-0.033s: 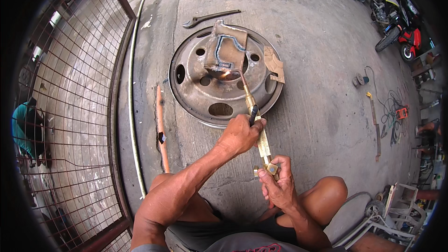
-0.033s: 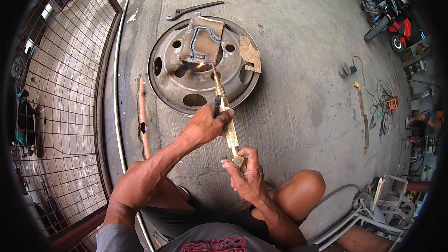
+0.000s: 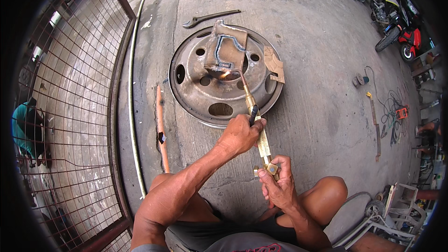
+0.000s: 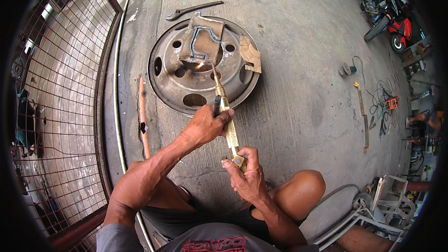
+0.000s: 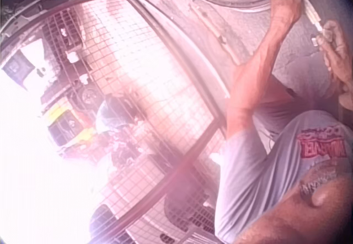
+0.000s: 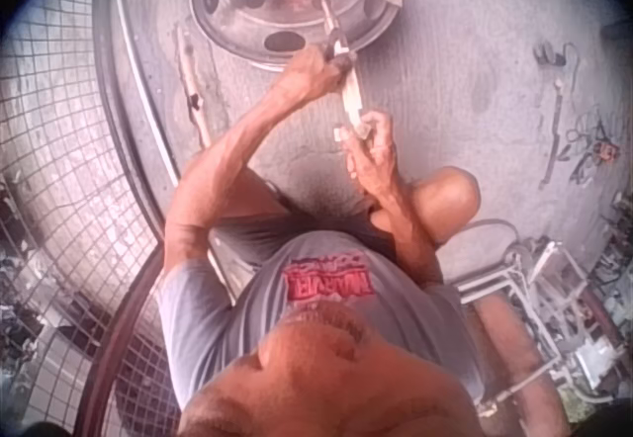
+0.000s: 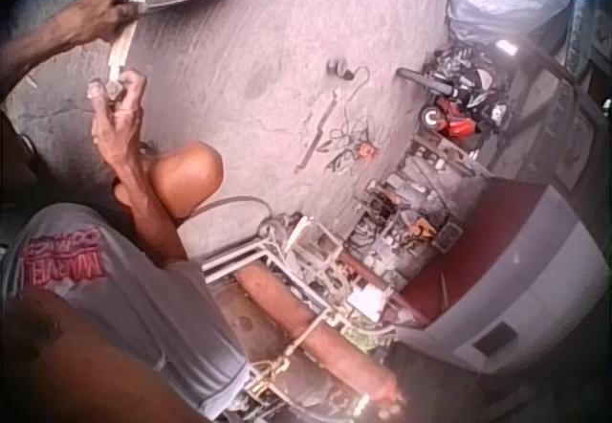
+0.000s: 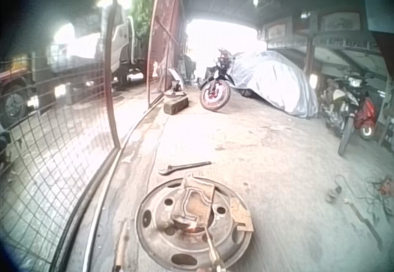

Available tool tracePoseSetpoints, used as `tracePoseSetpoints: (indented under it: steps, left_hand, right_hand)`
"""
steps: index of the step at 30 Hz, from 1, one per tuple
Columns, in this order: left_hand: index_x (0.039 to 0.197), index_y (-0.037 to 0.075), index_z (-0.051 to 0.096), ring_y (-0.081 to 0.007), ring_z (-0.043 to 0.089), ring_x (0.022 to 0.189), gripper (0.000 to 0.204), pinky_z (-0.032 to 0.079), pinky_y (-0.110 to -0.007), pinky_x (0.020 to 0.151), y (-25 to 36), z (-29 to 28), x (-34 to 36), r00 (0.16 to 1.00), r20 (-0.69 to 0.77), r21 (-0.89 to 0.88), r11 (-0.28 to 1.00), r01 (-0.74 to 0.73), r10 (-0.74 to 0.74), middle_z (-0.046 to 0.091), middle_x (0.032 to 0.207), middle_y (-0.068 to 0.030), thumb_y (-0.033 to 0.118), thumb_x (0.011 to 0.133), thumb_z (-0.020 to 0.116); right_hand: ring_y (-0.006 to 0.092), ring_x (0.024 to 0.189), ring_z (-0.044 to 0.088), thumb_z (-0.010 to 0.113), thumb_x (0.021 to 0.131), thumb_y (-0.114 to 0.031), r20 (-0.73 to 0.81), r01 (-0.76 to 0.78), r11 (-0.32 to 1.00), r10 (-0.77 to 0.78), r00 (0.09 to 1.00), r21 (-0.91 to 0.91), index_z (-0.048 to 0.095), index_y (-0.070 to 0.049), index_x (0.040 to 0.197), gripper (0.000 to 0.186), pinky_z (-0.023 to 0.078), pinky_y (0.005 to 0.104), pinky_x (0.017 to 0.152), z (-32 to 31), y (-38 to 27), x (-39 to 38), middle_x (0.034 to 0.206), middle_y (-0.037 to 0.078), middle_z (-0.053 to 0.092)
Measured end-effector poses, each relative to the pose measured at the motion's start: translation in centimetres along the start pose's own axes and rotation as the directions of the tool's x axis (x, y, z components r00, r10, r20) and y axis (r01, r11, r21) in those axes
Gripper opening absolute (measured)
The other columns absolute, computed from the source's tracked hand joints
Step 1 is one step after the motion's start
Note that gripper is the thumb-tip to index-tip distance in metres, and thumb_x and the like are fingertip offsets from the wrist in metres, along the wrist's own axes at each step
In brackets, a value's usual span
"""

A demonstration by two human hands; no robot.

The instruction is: The person uses a handheld welding torch to apply heat and fuse a metal bracket onto a circular metal plate. After completing the weld, the person stands up and turns off the gas valves on the connected cylinders.

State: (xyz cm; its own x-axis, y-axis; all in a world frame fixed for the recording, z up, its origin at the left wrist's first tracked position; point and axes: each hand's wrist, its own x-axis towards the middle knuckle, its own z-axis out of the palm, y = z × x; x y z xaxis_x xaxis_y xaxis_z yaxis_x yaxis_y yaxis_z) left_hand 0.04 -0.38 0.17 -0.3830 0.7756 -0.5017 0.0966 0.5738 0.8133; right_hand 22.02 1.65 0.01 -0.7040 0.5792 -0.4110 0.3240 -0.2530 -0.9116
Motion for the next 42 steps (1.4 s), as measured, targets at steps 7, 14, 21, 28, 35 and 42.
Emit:
tracePoseSetpoints:
  steps: [7, 14, 21, 28, 35, 42]
  left_hand:
    - [0.088, -0.009, 0.07, -0.0189, 0.068, 0.065, 0.055, 0.053, -0.041, 0.068, 0.35, -0.3, 0.27, 1.0, 0.011, 0.007, 1.0, 0.004, -0.004, 0.068, 0.067, -0.014, 0.042, 0.105, 0.061]
    - [0.076, -0.005, 0.068, -0.0294, 0.068, 0.064, 0.053, 0.052, -0.047, 0.071, -0.01, 0.03, 0.34, 0.999, -0.033, -0.039, 0.999, -0.008, 0.007, 0.066, 0.063, -0.0176, 0.038, 0.105, 0.058]
    - [0.077, -0.005, 0.07, -0.0296, 0.071, 0.067, 0.053, 0.053, -0.047, 0.073, 0.23, -0.05, 0.24, 0.999, -0.035, -0.029, 1.0, 0.002, -0.003, 0.067, 0.064, -0.0178, 0.039, 0.105, 0.058]
    - [0.077, -0.005, 0.07, -0.0298, 0.072, 0.068, 0.054, 0.053, -0.047, 0.074, 0.32, -0.08, 0.26, 1.0, -0.026, -0.026, 1.0, 0.0, -0.001, 0.068, 0.064, -0.0174, 0.039, 0.105, 0.058]
    - [0.077, -0.005, 0.07, -0.0305, 0.072, 0.068, 0.053, 0.054, -0.047, 0.074, 0.32, -0.11, 0.25, 1.0, -0.021, -0.04, 0.999, -0.001, 0.0, 0.068, 0.063, -0.0173, 0.038, 0.105, 0.058]
    - [0.079, -0.006, 0.07, -0.0265, 0.07, 0.067, 0.053, 0.053, -0.045, 0.072, 0.05, -0.09, 0.34, 1.0, -0.022, -0.023, 1.0, -0.004, 0.003, 0.068, 0.065, -0.0165, 0.039, 0.105, 0.059]
  right_hand:
    - [0.0073, 0.046, 0.05, 0.071, 0.102, -0.024, -0.004, 0.003, 1.0, -0.003, 1.0, -0.008, 0.035, -0.01, 0.119, 0.042, 0.038, 0.026, 0.037, -0.04, -0.15, 0.43, 0.067, 0.002, 0.056]
    - [0.0071, 0.046, 0.05, 0.071, 0.102, -0.025, -0.002, 0.009, 1.0, -0.009, 1.0, 0.009, 0.035, -0.01, 0.118, 0.042, 0.038, 0.0259, 0.038, -0.03, 0.01, 0.52, 0.066, 0.002, 0.056]
    - [0.0068, 0.047, 0.051, 0.07, 0.102, -0.024, 0.02, -0.017, 1.0, 0.017, 1.0, -0.02, 0.034, -0.012, 0.12, 0.042, 0.039, 0.025, 0.038, -0.23, 0.02, 0.53, 0.072, 0.005, 0.056]
    - [0.0069, 0.045, 0.05, 0.071, 0.102, -0.026, -0.004, 0.012, 1.0, -0.013, 1.0, -0.022, 0.036, -0.01, 0.119, 0.042, 0.037, 0.0259, 0.037, -0.12, 0.02, 0.52, 0.064, 0.002, 0.055]
    - [0.0069, 0.046, 0.051, 0.069, 0.103, -0.026, -0.005, 0.002, 0.999, -0.002, 1.0, -0.033, 0.038, -0.01, 0.121, 0.039, 0.039, 0.0262, 0.039, -0.11, -0.19, 0.44, 0.065, 0.001, 0.055]
    - [0.007, 0.052, 0.054, 0.063, 0.106, -0.024, 0.064, -0.004, 0.999, 0.007, 0.998, -0.049, 0.04, -0.011, 0.122, 0.03, 0.044, 0.024, 0.04, -0.42, -0.11, 0.47, 0.085, 0.007, 0.058]
